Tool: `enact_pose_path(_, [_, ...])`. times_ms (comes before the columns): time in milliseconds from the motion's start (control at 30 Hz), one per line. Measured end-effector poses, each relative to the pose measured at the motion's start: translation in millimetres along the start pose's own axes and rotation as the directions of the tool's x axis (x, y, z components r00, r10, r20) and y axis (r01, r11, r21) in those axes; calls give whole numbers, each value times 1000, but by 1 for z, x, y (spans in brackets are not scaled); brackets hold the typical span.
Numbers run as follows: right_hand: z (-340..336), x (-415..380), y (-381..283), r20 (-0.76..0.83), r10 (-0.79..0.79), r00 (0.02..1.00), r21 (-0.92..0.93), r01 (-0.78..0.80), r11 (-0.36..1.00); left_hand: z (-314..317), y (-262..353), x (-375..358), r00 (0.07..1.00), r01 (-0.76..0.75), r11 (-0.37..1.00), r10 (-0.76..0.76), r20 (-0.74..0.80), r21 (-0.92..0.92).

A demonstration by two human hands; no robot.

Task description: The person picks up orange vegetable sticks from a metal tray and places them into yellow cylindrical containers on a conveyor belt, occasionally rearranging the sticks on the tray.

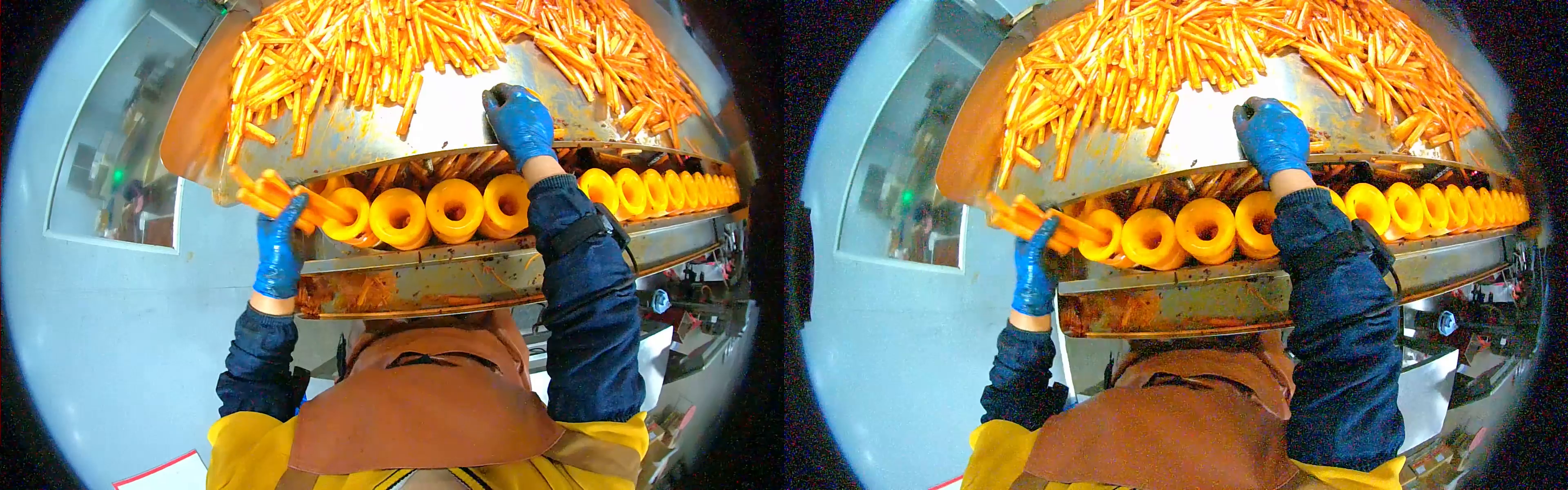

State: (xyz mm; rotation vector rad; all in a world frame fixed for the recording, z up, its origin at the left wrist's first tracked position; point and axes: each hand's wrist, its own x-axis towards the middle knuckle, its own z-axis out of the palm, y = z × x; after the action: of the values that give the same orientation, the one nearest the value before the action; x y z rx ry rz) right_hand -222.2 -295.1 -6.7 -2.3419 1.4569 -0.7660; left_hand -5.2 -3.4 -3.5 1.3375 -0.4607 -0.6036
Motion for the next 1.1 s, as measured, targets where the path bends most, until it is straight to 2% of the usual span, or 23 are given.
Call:
enact_pose_path(133, [-2,0,-1,-12,-11,1000,-4,11,1000,-18,-18,-4,997,76,997,-76,11,-27])
enact_pose_path(200, [1,1,1,-15,-23,1000,-6,23,1000,-18,-14,-9,994,100,995,-101,-49,-23])
enact_pose_path(333, [5,1,3,-60,-39,997,-13,38,999,-21,-15,-2,993,80,992,-88,-82,-100])
enact_pose_path(400, [2,0,1,-38,-23,999,-11,23,1000,-10,-14,2,999,-41,944,35,-24,-326])
enact_pose_path(533, [1,0,1,-25,-13,1000,-20,12,1000,-2,-16,-2,994,106,921,-103,29,-375])
enact_pose_path(600, [0,0,0,-19,-5,1000,-18,5,1000,-4,-27,1,995,92,943,-72,74,-320])
enact_pose_path(667, [-1,0,-1,-13,6,1000,-16,-6,1000,2,-27,-2,1000,16,987,-16,4,-157])
enact_pose_path(733, [-1,0,0,9,-9,1000,-16,9,1000,2,-25,-4,1000,-7,994,4,-22,-105])
enact_pose_path(800, [0,0,0,-2,-3,1000,-16,3,1000,-9,-27,2,999,29,999,-29,29,-22])
enact_pose_path(833, [1,0,0,-15,1,1000,-17,-2,1000,-8,-26,1,999,30,999,-29,28,-20])
enact_pose_path(900, [1,0,1,-15,-5,1000,-12,5,1000,-3,-23,-3,993,114,985,-110,42,-129])
enact_pose_path(1033, [-1,1,1,13,-6,1000,-10,6,1000,3,-22,-7,987,162,985,-161,21,-63])
enact_pose_path(1100, [1,0,1,-12,-17,1000,-5,17,1000,8,-17,-10,970,217,966,-229,77,139])
